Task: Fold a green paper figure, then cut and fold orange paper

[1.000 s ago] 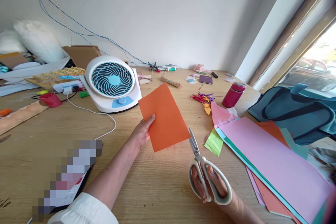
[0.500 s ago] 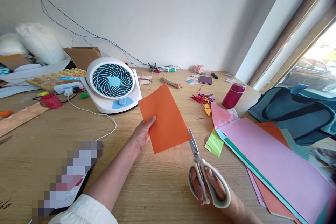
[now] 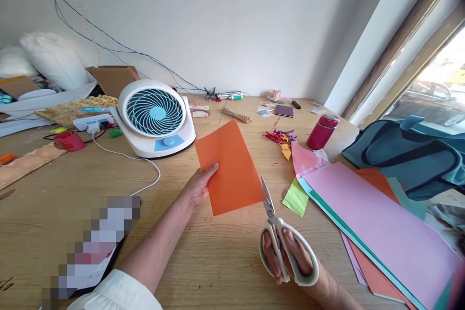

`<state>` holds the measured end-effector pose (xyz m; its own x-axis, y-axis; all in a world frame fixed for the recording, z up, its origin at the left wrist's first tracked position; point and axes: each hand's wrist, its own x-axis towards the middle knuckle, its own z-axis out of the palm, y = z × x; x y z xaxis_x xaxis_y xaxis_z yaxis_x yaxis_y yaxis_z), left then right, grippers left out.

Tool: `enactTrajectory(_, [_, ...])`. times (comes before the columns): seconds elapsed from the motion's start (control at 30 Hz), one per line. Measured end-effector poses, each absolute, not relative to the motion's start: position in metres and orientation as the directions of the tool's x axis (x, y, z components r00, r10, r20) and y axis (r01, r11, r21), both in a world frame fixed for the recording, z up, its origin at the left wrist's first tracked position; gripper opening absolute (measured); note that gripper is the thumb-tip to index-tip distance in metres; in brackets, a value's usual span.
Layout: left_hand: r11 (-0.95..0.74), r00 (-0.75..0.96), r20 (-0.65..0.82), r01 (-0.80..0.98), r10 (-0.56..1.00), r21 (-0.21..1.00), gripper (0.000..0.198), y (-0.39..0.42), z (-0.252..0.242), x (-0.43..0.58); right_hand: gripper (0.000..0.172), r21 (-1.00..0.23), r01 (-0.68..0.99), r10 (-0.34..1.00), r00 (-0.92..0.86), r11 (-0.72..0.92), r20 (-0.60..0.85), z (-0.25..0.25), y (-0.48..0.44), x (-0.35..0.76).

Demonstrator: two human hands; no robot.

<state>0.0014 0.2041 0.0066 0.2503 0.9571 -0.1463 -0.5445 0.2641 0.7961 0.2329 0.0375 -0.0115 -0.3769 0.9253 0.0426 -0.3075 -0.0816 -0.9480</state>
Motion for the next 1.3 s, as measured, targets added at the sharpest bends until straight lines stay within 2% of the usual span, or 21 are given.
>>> enactTrajectory(0.23, [0.264, 0.241, -0.152, -0.549, 0.958, 0.793, 0.044, 0.204, 0.009, 0.002, 0.043, -0.965, -0.258, 0.942, -0.331, -0.040, 0.049, -0.012, 0.037, 0.232])
enactTrajectory(0.47, [0.269, 0.262, -0.148, -0.522, 0.954, 0.810, 0.049, 0.202, 0.011, 0.003, 0.047, -0.965, -0.252, 0.922, -0.384, -0.065, 0.039, -0.008, 0.037, 0.232])
enactTrajectory(0.77, [0.289, 0.299, -0.154, -0.489, 0.942, 0.823, 0.043, 0.199, 0.009, 0.006, 0.046, -0.938, -0.333, 0.918, -0.394, -0.098, 0.043, -0.001, 0.038, 0.230])
enactTrajectory(1.1, [0.287, 0.297, -0.150, -0.498, 0.943, 0.818, 0.049, 0.198, 0.012, 0.007, 0.046, -0.958, -0.276, 0.936, -0.351, -0.075, 0.027, 0.002, 0.037, 0.231])
enactTrajectory(1.3, [0.260, 0.291, -0.130, -0.472, 0.948, 0.843, 0.051, 0.196, 0.014, 0.008, 0.044, -0.932, -0.359, 0.928, -0.361, -0.047, 0.092, -0.007, 0.038, 0.230])
